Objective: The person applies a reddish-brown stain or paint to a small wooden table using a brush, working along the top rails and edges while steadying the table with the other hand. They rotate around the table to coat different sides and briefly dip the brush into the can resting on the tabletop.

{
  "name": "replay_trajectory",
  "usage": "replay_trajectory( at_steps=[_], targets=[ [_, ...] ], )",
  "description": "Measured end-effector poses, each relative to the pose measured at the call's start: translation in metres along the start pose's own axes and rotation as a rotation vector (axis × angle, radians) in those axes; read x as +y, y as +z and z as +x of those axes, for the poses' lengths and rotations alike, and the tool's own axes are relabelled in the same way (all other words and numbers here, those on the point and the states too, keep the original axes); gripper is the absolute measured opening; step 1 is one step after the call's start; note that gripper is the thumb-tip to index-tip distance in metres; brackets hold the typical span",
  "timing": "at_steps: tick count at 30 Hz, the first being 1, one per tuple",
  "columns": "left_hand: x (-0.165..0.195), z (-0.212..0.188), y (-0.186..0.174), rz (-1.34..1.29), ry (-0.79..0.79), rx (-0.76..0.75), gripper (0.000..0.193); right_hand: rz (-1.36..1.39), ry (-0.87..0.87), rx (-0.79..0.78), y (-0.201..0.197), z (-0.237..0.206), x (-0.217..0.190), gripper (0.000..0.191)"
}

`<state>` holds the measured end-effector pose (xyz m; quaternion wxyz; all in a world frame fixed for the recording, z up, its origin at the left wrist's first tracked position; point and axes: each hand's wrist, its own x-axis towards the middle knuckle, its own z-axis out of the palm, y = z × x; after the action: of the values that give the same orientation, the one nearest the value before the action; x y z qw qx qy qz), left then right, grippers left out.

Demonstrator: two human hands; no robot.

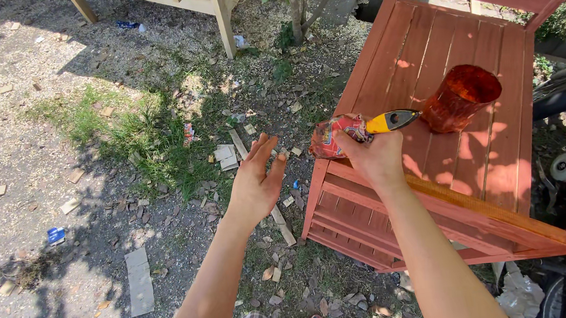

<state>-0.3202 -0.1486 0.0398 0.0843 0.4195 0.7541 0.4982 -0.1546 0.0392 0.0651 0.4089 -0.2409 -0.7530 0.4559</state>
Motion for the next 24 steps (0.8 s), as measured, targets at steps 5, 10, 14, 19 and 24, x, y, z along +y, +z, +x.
replay_trajectory(
  at_steps=[5, 10, 14, 19, 24],
  targets=[
    [-0.008, 0.015, 0.013, 0.021, 0.015, 0.019, 0.049, -0.092, 0.082, 0.137, -0.02, -0.027, -0.004, 0.028],
    [-0.017, 0.035, 0.027, -0.107, 0.044, -0.046, 0.048, 0.052, 0.104, 0.372, -0.017, -0.068, -0.01, 0.041],
    [-0.031, 0.059, 0.027, -0.148, 0.128, -0.143, 0.05, -0.295, -0.007, 0.575, 0.018, -0.098, -0.01, 0.046],
    [-0.056, 0.082, 0.011, -0.215, 0.2, -0.382, 0.049, -0.672, -0.024, 0.835, 0.082, -0.123, -0.007, 0.057],
    [-0.078, 0.093, 0.006, -0.276, 0.321, -0.546, 0.049, -0.89, 0.028, 0.976, 0.143, -0.132, 0.004, 0.045]
  ],
)
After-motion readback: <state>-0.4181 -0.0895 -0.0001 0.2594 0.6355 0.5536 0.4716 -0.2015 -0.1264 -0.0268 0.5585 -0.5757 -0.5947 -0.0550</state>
